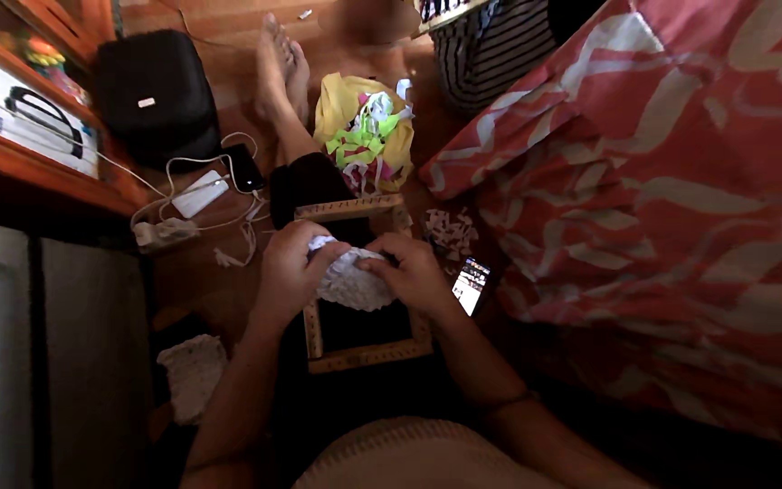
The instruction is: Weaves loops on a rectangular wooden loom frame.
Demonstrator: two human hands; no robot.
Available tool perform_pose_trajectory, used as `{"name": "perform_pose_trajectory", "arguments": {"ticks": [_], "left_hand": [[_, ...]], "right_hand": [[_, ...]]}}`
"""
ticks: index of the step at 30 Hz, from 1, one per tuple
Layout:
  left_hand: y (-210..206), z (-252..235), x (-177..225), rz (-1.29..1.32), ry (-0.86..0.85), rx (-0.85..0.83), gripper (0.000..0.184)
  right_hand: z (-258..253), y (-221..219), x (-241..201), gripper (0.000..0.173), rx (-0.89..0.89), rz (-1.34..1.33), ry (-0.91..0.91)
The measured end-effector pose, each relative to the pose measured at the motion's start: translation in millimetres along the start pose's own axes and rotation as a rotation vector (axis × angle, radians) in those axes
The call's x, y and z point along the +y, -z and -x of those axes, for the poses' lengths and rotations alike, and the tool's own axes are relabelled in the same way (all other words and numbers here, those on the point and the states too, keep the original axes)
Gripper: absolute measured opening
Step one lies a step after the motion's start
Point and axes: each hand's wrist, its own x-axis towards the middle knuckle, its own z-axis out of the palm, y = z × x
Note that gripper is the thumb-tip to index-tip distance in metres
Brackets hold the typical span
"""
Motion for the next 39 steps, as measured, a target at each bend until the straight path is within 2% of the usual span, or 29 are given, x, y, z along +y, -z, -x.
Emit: {"name": "perform_pose_trajectory", "arguments": {"ticks": [3, 7, 11, 14, 15, 17, 19, 21, 24, 29, 33, 36, 39], "left_hand": [[-6, 7, 7, -0.004, 0.167, 0.128, 0.027], [-12, 10, 10, 0.008, 0.313, 0.211, 0.031], [-16, 12, 9, 0.044, 0.361, 0.246, 0.031], [-5, 10, 8, 0.070, 0.478, 0.230, 0.036], [0, 8, 8, 0.093, 0.515, 0.216, 0.037], [8, 6, 5, 0.199, 0.563, 0.141, 0.035], [14, 11, -2, 0.405, 0.556, 0.035, 0.029], [11, 18, -10, 0.546, 0.530, -0.041, 0.032], [-4, 25, -19, 0.358, 0.470, -0.002, 0.028], [-23, 23, -14, 0.049, 0.445, 0.248, 0.034], [-17, 21, -11, -0.030, 0.462, 0.236, 0.036], [-15, 20, -14, 0.242, 0.660, 0.152, 0.037], [-16, 27, -12, 0.776, 0.803, 0.035, 0.029]], "right_hand": [[3, -3, 1, 0.015, 0.096, 0.053, 0.008], [6, -2, 2, 0.015, 0.099, 0.058, 0.014], [3, 6, 7, 0.018, -0.051, -0.011, -0.004], [2, 18, 8, 0.041, -0.173, -0.013, -0.200], [2, 19, 7, 0.042, -0.158, -0.015, -0.268], [3, 15, 10, 0.028, -0.045, -0.066, -0.320], [5, 12, 14, 0.018, 0.066, -0.182, -0.285], [3, 9, 19, 0.015, 0.134, -0.295, -0.217], [2, 3, 25, 0.019, 0.213, -0.292, -0.143], [0, -11, 31, 0.022, 0.376, 0.041, -0.100], [-2, -13, 36, 0.020, 0.416, 0.161, -0.114], [-3, -5, 27, 0.023, 0.313, 0.008, -0.339], [-6, 2, 29, 0.021, 0.288, -0.316, -0.530]]}}
